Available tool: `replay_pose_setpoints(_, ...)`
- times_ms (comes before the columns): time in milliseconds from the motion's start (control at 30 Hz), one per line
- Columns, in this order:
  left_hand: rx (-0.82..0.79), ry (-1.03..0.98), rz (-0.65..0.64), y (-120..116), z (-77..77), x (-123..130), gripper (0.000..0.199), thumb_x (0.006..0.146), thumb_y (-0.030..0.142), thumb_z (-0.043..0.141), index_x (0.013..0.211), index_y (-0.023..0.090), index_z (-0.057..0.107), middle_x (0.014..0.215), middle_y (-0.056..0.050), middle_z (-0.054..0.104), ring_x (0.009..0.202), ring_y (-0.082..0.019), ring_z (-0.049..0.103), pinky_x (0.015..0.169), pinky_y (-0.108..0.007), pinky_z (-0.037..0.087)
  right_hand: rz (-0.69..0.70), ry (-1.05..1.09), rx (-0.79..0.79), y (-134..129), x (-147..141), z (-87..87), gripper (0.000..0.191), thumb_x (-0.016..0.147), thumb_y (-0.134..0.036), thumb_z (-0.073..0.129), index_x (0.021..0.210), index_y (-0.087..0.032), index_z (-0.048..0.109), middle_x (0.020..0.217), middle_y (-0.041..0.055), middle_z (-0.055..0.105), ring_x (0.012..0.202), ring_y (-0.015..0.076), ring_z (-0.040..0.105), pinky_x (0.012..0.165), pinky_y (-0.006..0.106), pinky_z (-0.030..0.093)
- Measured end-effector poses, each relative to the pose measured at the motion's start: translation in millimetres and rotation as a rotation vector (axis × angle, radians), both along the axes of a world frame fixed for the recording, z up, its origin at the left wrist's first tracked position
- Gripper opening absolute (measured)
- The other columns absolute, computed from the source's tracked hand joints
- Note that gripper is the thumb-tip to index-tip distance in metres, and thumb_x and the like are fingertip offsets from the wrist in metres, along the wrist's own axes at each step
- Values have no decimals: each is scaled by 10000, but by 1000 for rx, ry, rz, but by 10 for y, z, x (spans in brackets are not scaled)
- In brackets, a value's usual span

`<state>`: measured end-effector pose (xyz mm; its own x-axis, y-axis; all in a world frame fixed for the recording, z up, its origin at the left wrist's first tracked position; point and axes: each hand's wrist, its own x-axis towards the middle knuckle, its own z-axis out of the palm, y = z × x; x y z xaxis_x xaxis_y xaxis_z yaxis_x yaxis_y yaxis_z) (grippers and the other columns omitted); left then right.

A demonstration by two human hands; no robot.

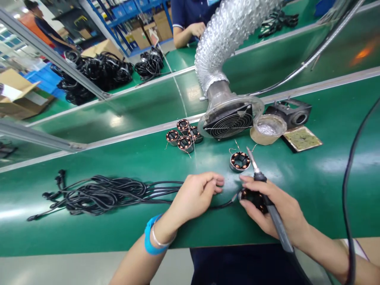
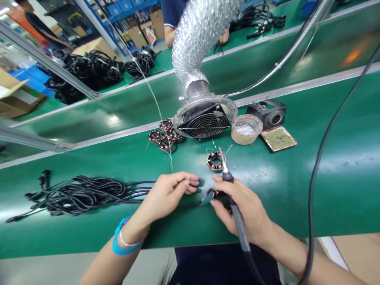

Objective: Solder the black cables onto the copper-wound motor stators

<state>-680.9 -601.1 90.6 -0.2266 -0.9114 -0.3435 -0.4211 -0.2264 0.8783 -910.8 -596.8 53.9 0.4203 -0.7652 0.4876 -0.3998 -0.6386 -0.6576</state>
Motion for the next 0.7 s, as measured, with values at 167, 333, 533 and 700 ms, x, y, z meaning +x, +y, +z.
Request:
replay_pose_setpoints(167, 188, 64, 43, -370, -153, -175, 416, 987, 295, 353, 1327, 132, 530, 651, -13, 672, 521, -134, 648, 496, -224, 516, 61, -81, 16, 19, -152, -26, 369, 808, -167, 696, 1142, -204, 544, 1068, 115, 732, 960, 257, 729, 819, 379, 629)
replay_pose_setpoints(333, 176, 12, -27, -397, -99, -295, 429, 983, 351, 367, 1292, 156, 593, 505, 56, 540, 391, -98, 491, 423, -185, 368, -237, 74, -62, -363, -172, -91, 560, 747, -399, 811, 1175, -201, 508, 1182, 151, 680, 948, 278, 723, 803, 429, 628)
replay_pose_setpoints(533, -156, -186, -60, -329, 16, -271, 328, 955, 329, 434, 1098, 193, 695, 572, 43, 525, 512, -120, 457, 546, -229, 341, 109, 60, 19, -524, -217, -169, 548, 777, -251, 740, 1244, -202, 457, 1236, 144, 648, 1181, 276, 636, 917, 405, 596)
replay_pose_setpoints(700, -250, -354, -267, -483, 49, -259, 259, 926, 317, 498, 917, 208, 733, 564, 34, 517, 528, -125, 416, 564, -256, 272, 235, 41, 82, -535, -289, -142, 585, 772, -199, 722, 1280, -199, 431, 1211, 137, 662, 1240, 267, 598, 977, 406, 568)
